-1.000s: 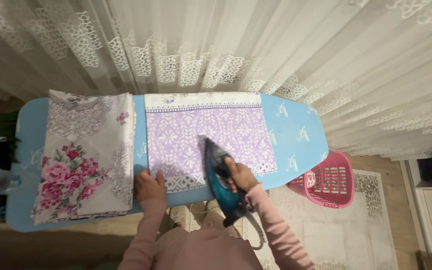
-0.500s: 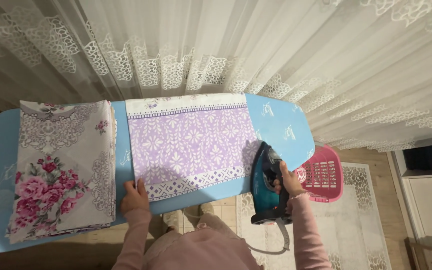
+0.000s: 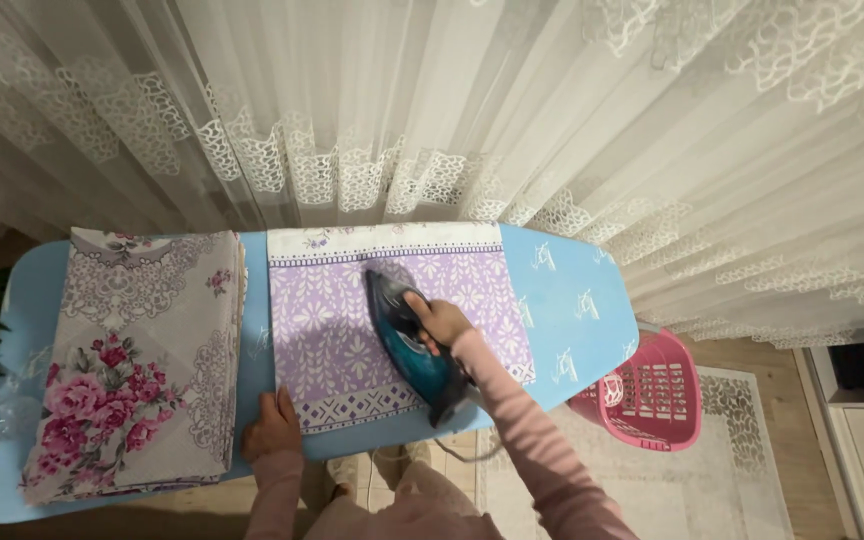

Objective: Ironing and folding pillowcases and other fabric items.

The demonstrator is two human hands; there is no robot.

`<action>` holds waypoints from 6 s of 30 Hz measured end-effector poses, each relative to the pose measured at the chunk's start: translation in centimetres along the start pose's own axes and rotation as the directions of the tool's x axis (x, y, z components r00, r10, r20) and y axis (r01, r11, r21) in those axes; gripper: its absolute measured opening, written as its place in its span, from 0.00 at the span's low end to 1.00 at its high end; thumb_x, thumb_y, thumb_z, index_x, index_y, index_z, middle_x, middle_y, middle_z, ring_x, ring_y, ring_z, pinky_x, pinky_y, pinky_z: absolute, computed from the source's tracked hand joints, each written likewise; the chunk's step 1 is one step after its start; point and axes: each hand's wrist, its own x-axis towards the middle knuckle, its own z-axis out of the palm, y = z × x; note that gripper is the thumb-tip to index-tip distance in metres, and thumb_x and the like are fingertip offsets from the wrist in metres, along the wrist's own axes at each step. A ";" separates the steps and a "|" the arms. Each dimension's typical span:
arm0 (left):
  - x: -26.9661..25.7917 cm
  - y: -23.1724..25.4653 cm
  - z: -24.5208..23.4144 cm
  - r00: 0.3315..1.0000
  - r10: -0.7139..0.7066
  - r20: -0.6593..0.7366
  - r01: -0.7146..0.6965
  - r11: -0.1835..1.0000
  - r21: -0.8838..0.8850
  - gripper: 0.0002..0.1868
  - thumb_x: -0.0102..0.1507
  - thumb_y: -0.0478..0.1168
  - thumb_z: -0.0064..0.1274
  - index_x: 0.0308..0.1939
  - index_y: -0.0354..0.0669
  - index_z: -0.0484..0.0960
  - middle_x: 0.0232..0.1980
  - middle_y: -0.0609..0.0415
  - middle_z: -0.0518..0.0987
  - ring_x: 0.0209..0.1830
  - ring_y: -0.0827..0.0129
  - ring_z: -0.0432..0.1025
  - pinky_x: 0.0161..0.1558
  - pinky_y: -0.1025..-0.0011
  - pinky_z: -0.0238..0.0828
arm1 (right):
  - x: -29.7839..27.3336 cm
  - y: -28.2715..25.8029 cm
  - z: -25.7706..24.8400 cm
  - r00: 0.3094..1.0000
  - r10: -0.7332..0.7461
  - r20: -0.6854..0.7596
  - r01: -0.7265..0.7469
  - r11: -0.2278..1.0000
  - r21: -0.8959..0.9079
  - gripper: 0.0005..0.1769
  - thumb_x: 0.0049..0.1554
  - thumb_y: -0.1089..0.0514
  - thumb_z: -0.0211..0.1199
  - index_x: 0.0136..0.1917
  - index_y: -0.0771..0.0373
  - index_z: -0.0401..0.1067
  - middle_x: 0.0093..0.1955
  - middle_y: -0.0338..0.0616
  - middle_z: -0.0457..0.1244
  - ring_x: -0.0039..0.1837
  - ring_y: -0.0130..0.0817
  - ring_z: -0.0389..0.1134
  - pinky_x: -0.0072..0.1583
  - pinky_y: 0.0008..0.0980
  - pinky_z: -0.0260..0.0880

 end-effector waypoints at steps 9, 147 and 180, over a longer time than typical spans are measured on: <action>-0.2 0.0 0.1 0.999 0.049 -0.021 -0.048 0.999 0.014 0.23 0.75 0.59 0.35 0.36 0.50 0.74 0.21 0.43 0.75 0.19 0.44 0.68 0.24 0.47 0.63 | 10.4 1.8 -7.5 0.958 0.042 -0.284 -0.030 0.998 0.047 0.51 0.61 0.21 0.42 0.30 0.73 0.73 0.23 0.50 0.63 0.24 0.41 0.65 0.32 0.40 0.68; 3.0 1.7 -4.0 0.992 -0.034 0.121 0.083 0.899 -0.430 0.12 0.72 0.49 0.45 0.54 0.50 0.77 0.41 0.39 0.84 0.39 0.39 0.78 0.39 0.48 0.73 | -6.2 1.7 16.5 0.983 -0.176 -0.047 0.103 0.748 -0.656 0.44 0.61 0.27 0.53 0.66 0.70 0.58 0.38 0.58 0.69 0.37 0.51 0.73 0.39 0.43 0.75; 3.0 2.7 -1.8 0.989 0.102 0.103 -0.071 0.961 -0.266 0.13 0.70 0.50 0.44 0.51 0.47 0.70 0.49 0.44 0.79 0.41 0.43 0.77 0.39 0.49 0.75 | -0.6 -1.9 11.1 0.987 -0.068 -0.145 -0.046 0.746 -0.664 0.50 0.60 0.21 0.49 0.70 0.70 0.58 0.36 0.59 0.70 0.35 0.49 0.73 0.37 0.43 0.74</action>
